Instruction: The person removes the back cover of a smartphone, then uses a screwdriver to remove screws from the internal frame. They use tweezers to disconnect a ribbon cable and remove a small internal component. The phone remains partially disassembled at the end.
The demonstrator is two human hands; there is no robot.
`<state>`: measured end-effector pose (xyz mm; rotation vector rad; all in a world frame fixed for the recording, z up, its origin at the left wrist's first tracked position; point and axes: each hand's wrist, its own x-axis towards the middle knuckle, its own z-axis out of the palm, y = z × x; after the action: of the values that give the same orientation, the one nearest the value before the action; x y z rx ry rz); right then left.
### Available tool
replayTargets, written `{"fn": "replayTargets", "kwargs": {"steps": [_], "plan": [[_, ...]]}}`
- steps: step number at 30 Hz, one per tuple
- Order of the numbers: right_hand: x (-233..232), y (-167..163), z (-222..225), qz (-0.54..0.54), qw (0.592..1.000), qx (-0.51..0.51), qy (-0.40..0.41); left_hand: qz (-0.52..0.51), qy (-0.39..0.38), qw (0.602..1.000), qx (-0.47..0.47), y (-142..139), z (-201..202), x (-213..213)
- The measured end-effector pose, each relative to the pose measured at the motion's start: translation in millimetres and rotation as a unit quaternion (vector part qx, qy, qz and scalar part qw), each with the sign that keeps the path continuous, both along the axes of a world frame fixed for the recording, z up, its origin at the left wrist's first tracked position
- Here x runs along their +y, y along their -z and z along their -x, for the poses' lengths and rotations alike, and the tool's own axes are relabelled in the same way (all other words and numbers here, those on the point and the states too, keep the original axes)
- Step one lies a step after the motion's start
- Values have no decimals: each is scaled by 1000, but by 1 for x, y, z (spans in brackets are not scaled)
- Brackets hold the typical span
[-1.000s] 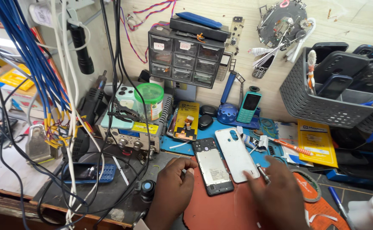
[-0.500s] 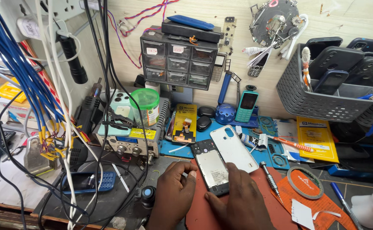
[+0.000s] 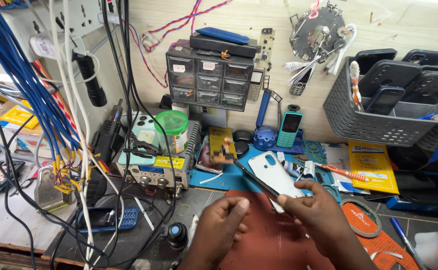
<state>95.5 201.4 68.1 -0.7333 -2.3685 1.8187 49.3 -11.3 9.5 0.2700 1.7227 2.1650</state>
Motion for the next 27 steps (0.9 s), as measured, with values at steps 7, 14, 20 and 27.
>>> {"fn": "replayTargets", "kwargs": {"steps": [7,14,20,27], "plan": [[-15,44,-30,-113,985,127,-15,-247,55,934,-251,-20,-5,26],[-25,70,-36,-96,963,252,-20,-228,-6,972,-63,8,-15,27],[-20,95,-30,182,946,266,-18,-181,17,982,57,35,-17,19],[-16,98,-34,176,936,305,1,-86,1,995,57,46,-24,13]]}}
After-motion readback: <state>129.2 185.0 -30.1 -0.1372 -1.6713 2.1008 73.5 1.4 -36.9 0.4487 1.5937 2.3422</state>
